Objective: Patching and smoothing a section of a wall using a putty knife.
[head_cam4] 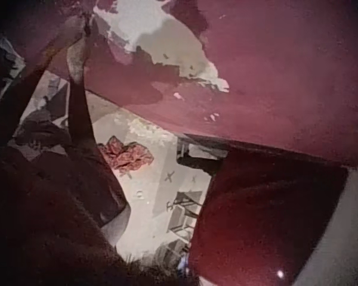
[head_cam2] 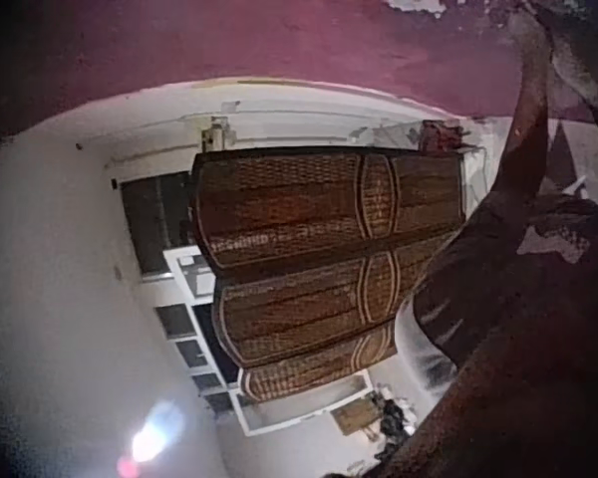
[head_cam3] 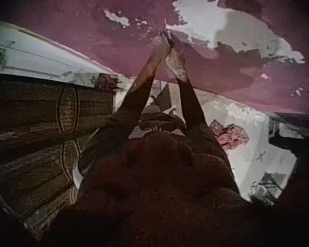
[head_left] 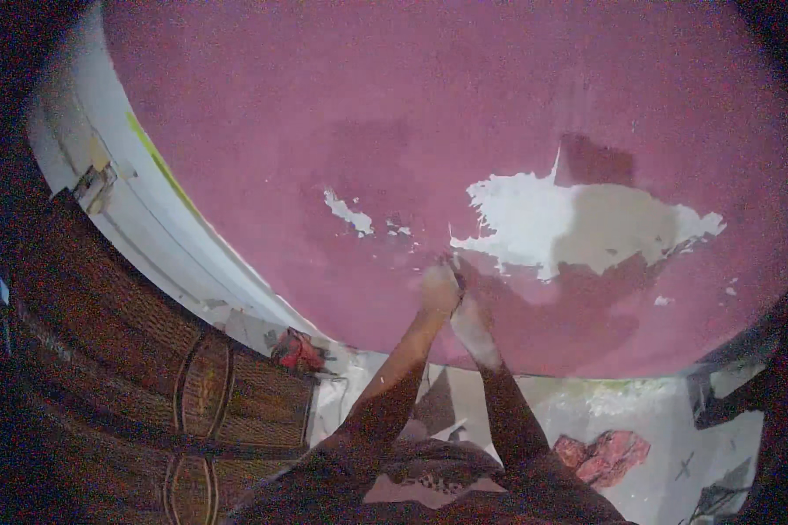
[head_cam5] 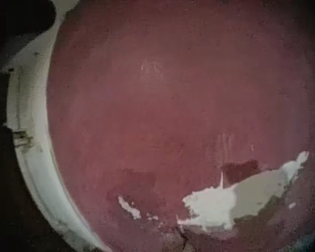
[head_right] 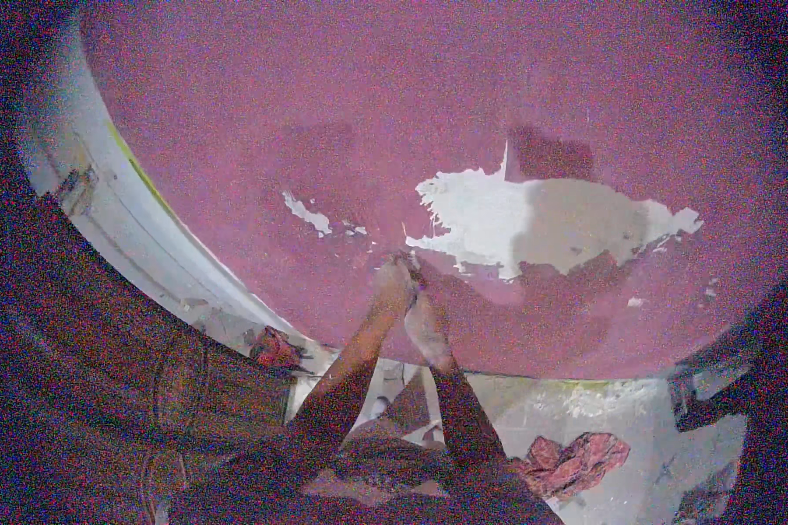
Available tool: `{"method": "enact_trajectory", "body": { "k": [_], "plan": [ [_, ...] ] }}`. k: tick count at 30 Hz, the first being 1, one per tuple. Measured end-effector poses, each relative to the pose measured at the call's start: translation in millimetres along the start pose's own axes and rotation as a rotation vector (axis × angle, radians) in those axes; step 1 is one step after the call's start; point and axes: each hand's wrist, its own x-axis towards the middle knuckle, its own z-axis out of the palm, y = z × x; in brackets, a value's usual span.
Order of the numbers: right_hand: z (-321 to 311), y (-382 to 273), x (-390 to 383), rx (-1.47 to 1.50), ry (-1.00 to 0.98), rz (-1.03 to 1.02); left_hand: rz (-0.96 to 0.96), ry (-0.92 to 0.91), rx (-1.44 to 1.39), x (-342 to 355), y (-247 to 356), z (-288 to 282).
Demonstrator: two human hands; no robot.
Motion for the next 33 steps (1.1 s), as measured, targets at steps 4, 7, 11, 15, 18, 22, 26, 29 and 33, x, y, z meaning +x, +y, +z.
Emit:
{"method": "enact_trajectory", "body": {
  "k": [4,7,11,15,18,22,26,29,33],
  "plan": [
    [-27.5,-29.3,-11.0,-0.083,0.107,0.038,0.196,0.124,0.252,1.5,4.4,-33.5],
    [-43.6,-49.3,-10.8,-0.100,0.185,0.024,-0.115,-0.272,-0.194,21.2,18.7,-59.5],
    [-32.5,-43.4,3.6,0.067,0.086,0.127,-0.261,-0.095,-0.422,48.1,42.7,-77.2],
    [-19.6,-35.5,8.3,0.202,0.163,0.046,-0.307,-0.166,-0.530,52.1,38.4,-83.9],
    [-23.4,-49.7,12.9,0.147,0.119,0.151,-0.209,-0.175,-0.385,48.7,23.7,-72.7],
    [-37.5,-57.1,13.2,0.121,0.079,0.218,-0.231,-0.196,-0.303,50.9,32.3,-74.2],
    [-28.9,-55.6,19.1,0.188,0.339,-0.086,-0.356,-0.276,-0.472,64.4,40.4,-87.7],
    [3.0,-33.5,19.1,0.229,0.321,-0.010,-0.313,-0.209,-0.404,62.0,44.3,-85.2],
    [33.1,-17.1,16.1,0.335,0.382,-0.006,-0.401,-0.276,-0.353,55.7,36.8,-71.5]
  ]
}}
